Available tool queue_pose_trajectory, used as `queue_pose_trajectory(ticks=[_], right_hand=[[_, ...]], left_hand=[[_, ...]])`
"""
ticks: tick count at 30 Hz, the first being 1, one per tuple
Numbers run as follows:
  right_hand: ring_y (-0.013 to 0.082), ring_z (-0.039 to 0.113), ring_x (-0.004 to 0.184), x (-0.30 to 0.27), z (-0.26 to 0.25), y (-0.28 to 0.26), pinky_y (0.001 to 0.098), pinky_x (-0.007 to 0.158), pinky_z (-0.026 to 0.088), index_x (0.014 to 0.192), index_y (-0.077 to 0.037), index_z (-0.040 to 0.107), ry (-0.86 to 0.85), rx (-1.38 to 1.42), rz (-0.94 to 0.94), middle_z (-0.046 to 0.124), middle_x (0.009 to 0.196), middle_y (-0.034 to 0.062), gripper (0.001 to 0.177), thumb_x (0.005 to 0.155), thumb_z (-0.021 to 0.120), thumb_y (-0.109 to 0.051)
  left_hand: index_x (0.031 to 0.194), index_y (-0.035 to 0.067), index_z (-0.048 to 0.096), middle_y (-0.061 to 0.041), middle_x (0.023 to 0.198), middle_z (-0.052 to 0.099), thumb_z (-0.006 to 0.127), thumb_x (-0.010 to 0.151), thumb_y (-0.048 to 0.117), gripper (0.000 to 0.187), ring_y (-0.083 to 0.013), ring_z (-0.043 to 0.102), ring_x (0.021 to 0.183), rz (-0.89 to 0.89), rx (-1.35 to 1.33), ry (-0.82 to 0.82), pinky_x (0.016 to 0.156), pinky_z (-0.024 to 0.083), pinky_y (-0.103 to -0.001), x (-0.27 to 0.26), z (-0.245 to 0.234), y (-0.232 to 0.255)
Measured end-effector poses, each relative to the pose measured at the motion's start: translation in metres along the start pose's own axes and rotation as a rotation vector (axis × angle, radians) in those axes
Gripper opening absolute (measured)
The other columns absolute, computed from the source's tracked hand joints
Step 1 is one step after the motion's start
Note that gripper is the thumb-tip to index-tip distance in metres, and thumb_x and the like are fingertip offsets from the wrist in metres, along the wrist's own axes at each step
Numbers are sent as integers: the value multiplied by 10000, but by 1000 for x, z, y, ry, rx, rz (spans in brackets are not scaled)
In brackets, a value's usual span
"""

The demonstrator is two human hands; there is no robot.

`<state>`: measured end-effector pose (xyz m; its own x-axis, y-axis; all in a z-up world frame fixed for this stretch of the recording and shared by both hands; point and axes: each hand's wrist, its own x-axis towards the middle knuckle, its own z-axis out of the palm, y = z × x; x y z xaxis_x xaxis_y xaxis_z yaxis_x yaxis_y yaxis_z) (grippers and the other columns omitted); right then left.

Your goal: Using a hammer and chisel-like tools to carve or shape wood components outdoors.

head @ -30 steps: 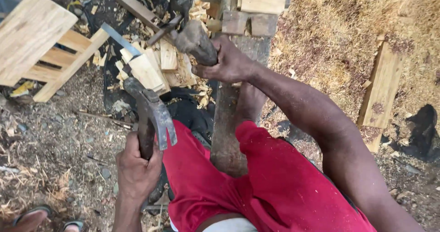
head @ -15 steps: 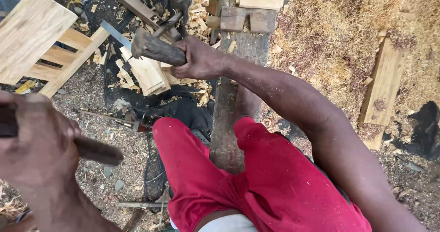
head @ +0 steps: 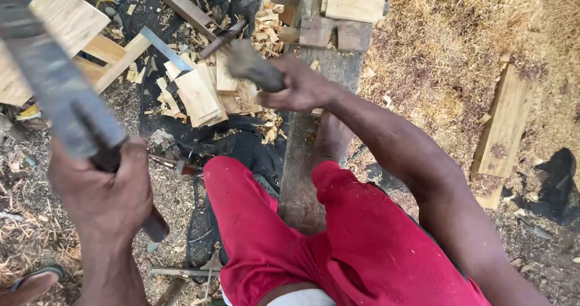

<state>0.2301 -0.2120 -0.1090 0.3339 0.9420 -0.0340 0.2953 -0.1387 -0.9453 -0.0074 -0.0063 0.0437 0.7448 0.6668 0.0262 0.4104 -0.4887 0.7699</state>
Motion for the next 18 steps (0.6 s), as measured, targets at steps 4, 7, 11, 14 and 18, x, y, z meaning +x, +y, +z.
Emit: queue_pose_trajectory(ticks=[4,7,11,14,18], right_hand=[[124,655,617,-47,-24,28,289,585,621,973,-58,646,155,146,-359,642,769,53,167,970,708,-213],[119,603,568,-66,-23,27,279,532,608,864,-117,576,330,445,-217,580,692,15,224,972,756,-196],[128,631,663,-62,-21,26,315,634,634,907,-92,576,350,227,-359,588,746,29,224,985,772,-167],[130,618,670,-59,-20,27,323,632,606,909,-78,572,360,129,-336,563,759,37,239,989,783,-154],[93,606,629,-49,-3,14,303,544,605,896,-91,547,324,529,-247,538,743,-8,236,963,759,-172]], left_hand=[[1049,50,565,-40,714,582,655,1045,30,92,-142,613,594,143,-5,-54,511,528,-317,-29,-2,-45],[1115,78,520,-31,826,601,699,1044,99,194,-99,606,587,62,-31,-56,511,507,-274,-44,12,-74],[1090,108,518,-5,852,651,712,974,130,227,-76,647,727,-89,-24,-140,616,569,-272,-54,31,-56],[1098,89,533,-21,871,665,709,925,109,247,-100,646,752,-83,-23,-166,662,555,-291,-63,37,-66],[1094,53,541,-60,880,670,713,915,79,250,-144,655,779,-26,16,-174,715,533,-315,-74,34,-74]])
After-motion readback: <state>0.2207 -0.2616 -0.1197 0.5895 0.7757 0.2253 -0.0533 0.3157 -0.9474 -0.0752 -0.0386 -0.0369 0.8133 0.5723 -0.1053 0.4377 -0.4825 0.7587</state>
